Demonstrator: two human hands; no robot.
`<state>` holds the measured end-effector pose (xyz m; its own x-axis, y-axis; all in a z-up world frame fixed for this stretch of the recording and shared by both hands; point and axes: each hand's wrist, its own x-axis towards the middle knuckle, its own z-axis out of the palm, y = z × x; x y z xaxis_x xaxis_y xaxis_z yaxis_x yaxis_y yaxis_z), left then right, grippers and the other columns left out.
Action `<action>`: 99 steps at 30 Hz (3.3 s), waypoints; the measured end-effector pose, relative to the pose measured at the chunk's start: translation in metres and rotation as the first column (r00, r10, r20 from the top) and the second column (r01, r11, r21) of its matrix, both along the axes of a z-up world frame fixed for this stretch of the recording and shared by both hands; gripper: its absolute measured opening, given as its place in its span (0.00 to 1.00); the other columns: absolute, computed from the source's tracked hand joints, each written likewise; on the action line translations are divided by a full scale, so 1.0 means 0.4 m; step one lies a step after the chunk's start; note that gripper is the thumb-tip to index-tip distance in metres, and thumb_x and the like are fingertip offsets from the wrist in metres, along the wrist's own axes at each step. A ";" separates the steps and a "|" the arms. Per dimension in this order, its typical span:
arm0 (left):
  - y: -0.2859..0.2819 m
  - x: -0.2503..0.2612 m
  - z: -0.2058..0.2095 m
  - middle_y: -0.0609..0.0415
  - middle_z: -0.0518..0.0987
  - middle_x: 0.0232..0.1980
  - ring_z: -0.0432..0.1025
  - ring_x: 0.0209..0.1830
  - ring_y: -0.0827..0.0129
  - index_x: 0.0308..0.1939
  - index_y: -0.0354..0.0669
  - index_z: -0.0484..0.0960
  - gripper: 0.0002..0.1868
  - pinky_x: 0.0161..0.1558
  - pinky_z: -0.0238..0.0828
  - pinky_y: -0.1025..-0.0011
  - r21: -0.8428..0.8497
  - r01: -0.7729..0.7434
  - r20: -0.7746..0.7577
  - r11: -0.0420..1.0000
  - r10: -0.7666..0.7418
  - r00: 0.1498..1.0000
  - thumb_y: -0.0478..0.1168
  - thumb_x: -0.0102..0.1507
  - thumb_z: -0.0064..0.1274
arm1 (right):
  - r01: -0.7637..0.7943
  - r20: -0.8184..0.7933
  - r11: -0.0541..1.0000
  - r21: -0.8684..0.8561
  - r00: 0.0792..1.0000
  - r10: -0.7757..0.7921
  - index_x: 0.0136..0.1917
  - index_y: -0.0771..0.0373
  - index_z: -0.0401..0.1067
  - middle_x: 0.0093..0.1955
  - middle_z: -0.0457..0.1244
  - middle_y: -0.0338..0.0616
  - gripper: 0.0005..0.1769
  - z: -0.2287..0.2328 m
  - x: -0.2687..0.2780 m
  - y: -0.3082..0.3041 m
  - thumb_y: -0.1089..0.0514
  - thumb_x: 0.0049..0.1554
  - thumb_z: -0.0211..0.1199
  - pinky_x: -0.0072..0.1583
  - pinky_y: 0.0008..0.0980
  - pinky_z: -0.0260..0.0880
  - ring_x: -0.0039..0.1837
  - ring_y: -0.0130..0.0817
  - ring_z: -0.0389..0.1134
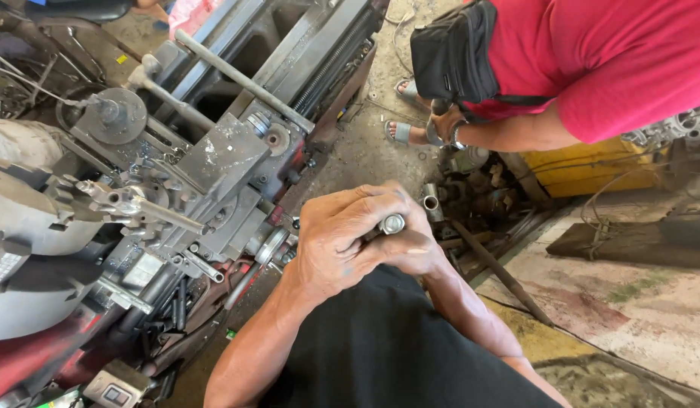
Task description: The person operates a metal lathe, adjusting the tool post and carriage while machining a cylindrical metal rod. They repeatedly remove the rod to inspect its surface and then reposition it for further machining.
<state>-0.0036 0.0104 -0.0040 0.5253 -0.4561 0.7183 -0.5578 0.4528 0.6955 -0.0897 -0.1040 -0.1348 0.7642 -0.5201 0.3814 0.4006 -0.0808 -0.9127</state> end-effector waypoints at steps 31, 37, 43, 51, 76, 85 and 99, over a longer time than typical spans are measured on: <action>0.014 -0.021 0.044 0.51 0.81 0.34 0.80 0.30 0.59 0.41 0.42 0.82 0.11 0.36 0.79 0.69 0.054 0.010 -0.133 0.998 -0.003 0.991 0.44 0.63 0.64 | -0.387 -0.001 0.920 0.057 0.922 0.388 0.46 0.62 0.66 0.40 0.59 0.38 0.28 -0.006 0.045 0.115 0.34 0.58 0.58 0.44 0.29 0.62 0.44 0.29 0.60; 0.006 -0.014 0.051 0.52 0.83 0.36 0.82 0.33 0.60 0.42 0.42 0.83 0.10 0.37 0.81 0.69 0.027 0.041 -0.116 0.999 -0.037 0.993 0.43 0.63 0.65 | -0.472 0.028 0.881 0.029 0.881 0.472 0.47 0.61 0.67 0.40 0.58 0.35 0.22 -0.014 0.130 0.106 0.38 0.60 0.58 0.44 0.29 0.62 0.44 0.27 0.59; 0.021 -0.027 0.046 0.49 0.83 0.36 0.81 0.33 0.58 0.43 0.42 0.82 0.12 0.37 0.80 0.65 0.069 0.011 -0.136 0.998 -0.001 0.991 0.43 0.62 0.65 | -0.573 0.005 0.809 0.132 0.817 0.577 0.47 0.60 0.68 0.40 0.58 0.33 0.18 0.003 0.080 0.197 0.43 0.61 0.57 0.44 0.29 0.61 0.43 0.24 0.58; 0.068 -0.008 0.101 0.61 0.87 0.39 0.81 0.39 0.75 0.37 0.46 0.83 0.07 0.49 0.73 0.78 0.334 0.140 -0.154 0.932 -0.093 0.984 0.43 0.65 0.57 | -0.416 -0.091 0.907 0.064 0.903 0.421 0.47 0.58 0.69 0.40 0.57 0.29 0.11 0.036 0.006 0.047 0.49 0.64 0.56 0.45 0.28 0.60 0.42 0.21 0.56; 0.082 0.045 0.017 0.45 0.82 0.39 0.79 0.39 0.60 0.40 0.33 0.81 0.12 0.42 0.77 0.69 0.214 -0.208 -0.080 0.954 0.230 0.970 0.41 0.66 0.51 | -0.403 0.020 0.848 0.344 0.906 0.422 0.55 0.60 0.56 0.43 0.58 0.39 0.21 0.125 0.015 0.098 0.46 0.65 0.64 0.44 0.26 0.59 0.42 0.24 0.59; 0.097 0.043 -0.061 0.47 0.81 0.46 0.80 0.41 0.63 0.46 0.37 0.83 0.11 0.42 0.78 0.68 0.432 -0.225 -0.012 0.873 0.256 0.967 0.42 0.67 0.53 | -0.299 -0.130 0.953 0.057 0.944 0.304 0.56 0.61 0.56 0.44 0.59 0.42 0.19 0.125 0.005 0.082 0.46 0.67 0.57 0.45 0.30 0.63 0.43 0.28 0.61; 0.073 0.092 -0.125 0.51 0.77 0.28 0.75 0.29 0.71 0.44 0.32 0.85 0.16 0.33 0.80 0.71 0.223 -0.120 -0.720 0.967 0.246 0.648 0.45 0.67 0.58 | -0.269 -0.200 0.957 -0.106 0.949 0.245 0.56 0.68 0.65 0.41 0.65 0.50 0.14 0.083 -0.007 0.020 0.61 0.62 0.65 0.44 0.32 0.68 0.40 0.34 0.66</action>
